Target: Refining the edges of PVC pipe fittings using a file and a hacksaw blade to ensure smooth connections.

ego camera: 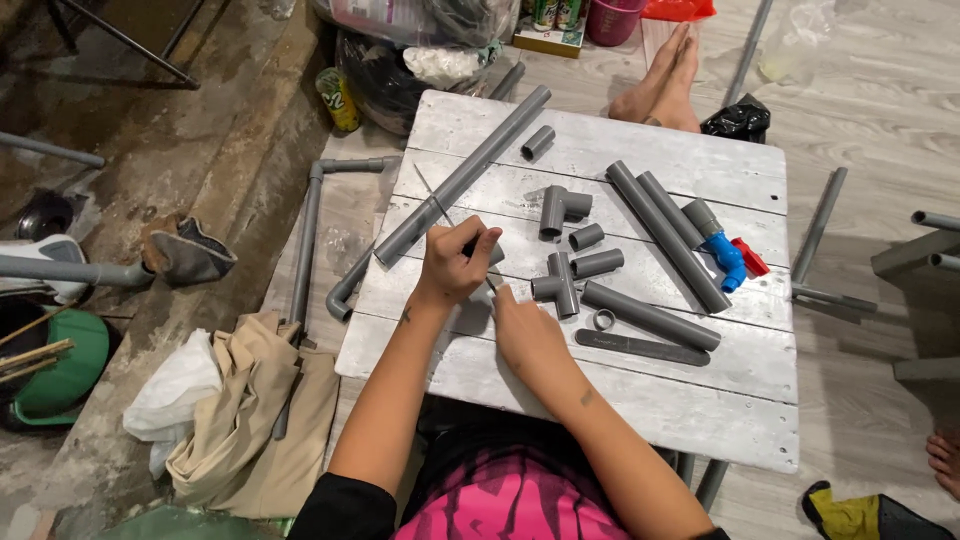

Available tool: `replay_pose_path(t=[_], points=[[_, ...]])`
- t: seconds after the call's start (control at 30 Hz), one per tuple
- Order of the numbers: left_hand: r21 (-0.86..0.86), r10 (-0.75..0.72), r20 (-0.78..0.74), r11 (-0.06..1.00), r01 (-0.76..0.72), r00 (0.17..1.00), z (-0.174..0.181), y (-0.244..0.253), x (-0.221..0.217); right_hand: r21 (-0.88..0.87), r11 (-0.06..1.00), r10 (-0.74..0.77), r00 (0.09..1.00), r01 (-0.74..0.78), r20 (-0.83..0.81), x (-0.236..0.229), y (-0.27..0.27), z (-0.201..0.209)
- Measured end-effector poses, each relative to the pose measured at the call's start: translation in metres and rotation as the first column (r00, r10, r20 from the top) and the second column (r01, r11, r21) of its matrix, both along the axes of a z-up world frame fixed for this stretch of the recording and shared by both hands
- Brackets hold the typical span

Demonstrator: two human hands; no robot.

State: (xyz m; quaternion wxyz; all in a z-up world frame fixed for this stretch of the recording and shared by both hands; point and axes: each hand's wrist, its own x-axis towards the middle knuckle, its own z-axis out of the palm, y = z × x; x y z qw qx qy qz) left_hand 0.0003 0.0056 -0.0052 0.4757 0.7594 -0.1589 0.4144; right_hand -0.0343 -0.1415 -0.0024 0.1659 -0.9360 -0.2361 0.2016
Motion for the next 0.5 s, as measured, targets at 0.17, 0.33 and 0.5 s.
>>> replay_pose_path(t=[0.17,0.33,0.5], points=[[-0.004,-0.028,-0.034,1.0,0.028,0.999,0.004,0.0,-0.006,-0.03,0.997,-0.072,0.997,0.072,-0.018,-0.061,-0.074,-0.021],[-0.004,-0.093,-0.084,0.996,0.093,0.992,0.0,0.002,-0.008,-0.044,0.988,-0.147,0.989,0.147,0.006,-0.074,-0.104,-0.029],[-0.028,-0.027,-0.02,0.999,0.026,0.999,0.006,-0.003,-0.004,-0.119,0.991,0.065,0.997,-0.06,0.032,-0.019,-0.041,-0.018]])
